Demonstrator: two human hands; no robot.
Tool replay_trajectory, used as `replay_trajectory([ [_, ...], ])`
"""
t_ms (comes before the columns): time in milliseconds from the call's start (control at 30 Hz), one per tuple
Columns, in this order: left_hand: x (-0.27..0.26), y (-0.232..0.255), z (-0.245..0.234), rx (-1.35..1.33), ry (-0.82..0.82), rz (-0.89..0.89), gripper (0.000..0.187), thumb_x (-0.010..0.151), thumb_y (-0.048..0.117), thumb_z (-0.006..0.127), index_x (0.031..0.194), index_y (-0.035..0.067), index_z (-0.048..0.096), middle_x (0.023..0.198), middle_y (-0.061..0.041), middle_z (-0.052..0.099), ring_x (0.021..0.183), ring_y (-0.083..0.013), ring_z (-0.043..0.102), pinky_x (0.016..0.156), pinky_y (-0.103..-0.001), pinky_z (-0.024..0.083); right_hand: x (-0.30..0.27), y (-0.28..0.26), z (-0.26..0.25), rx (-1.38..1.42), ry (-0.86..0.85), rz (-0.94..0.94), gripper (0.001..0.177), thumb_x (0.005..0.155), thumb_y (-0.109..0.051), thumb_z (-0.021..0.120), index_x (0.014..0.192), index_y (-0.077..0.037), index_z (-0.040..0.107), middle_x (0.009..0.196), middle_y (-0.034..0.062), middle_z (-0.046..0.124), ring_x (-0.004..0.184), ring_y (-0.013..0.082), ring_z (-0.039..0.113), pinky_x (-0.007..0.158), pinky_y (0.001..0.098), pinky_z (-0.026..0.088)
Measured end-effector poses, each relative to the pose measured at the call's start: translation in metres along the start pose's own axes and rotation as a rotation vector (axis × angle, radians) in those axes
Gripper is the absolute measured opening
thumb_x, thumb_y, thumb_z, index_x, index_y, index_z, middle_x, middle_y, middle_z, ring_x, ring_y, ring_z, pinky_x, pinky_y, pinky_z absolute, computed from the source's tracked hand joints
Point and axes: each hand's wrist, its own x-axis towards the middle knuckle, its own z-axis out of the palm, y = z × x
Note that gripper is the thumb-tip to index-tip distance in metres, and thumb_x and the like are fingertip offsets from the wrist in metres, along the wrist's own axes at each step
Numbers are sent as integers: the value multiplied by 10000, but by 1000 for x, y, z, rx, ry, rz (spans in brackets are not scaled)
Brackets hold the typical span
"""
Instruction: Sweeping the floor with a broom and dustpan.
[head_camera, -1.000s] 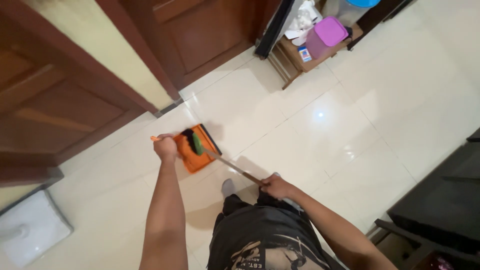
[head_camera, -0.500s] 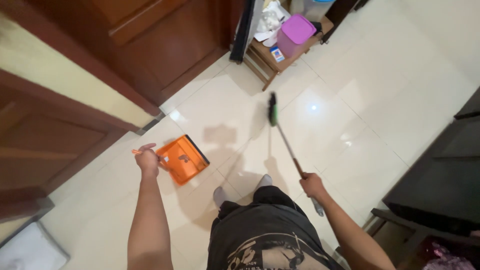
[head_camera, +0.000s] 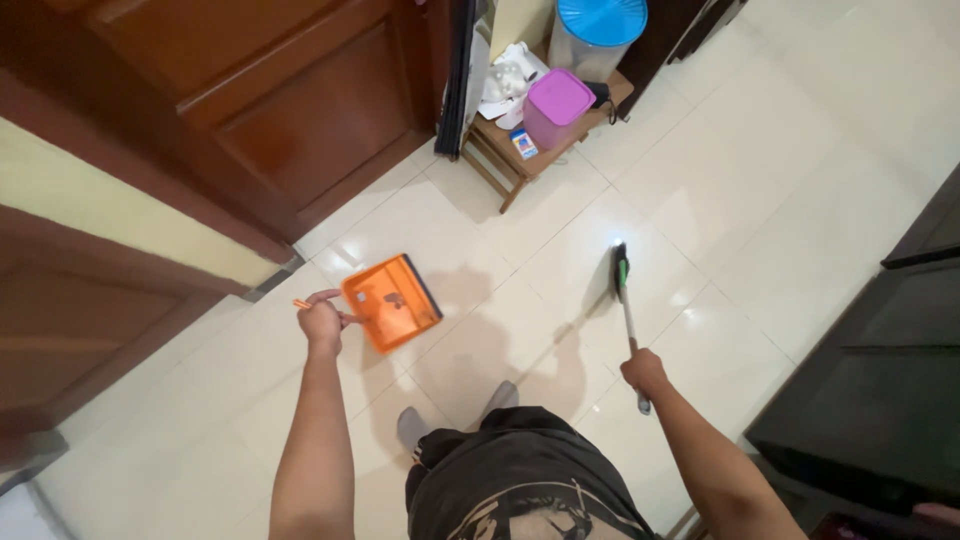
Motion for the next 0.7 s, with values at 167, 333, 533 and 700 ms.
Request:
replay_trajectory([
  [167, -9, -26, 52, 48, -40, -14, 400, 836, -45, 345, 1014, -19, 702, 619, -79, 525, 463, -186, 503, 427, -341, 417, -20, -53, -3, -121, -142, -203, 465, 812, -137, 625, 1229, 68, 598, 976, 300, 730, 915, 421, 731, 829, 459, 607],
  [333, -14, -32, 111, 213, -105, 44, 420, 823, -38, 357, 980, 29, 741, 622, -103, 559, 483, -217, 569, 457, -357, 471, -64, -110, 0, -291, -387, -287, 347, 859, -109, 621, 1079, 153, 682, 966, 295, 711, 906, 369, 760, 779, 418, 663],
  [533, -19, -37, 157, 337, -59, 159, 388, 797, -19, 424, 882, 56, 795, 781, -99, 699, 694, -231, 677, 601, -337, 573, -120, -151, -26, -191, -513, -388, 346, 833, -101, 625, 1136, 62, 655, 1088, 285, 691, 990, 413, 712, 860, 474, 609],
  [700, -25, -33, 167, 340, -16, 84, 265, 836, 23, 495, 889, 41, 754, 912, -181, 708, 841, -303, 686, 790, -427, 590, -108, -126, -4, -116, -593, -618, 352, 812, -126, 641, 1115, 13, 755, 946, 254, 711, 948, 395, 713, 829, 461, 560],
])
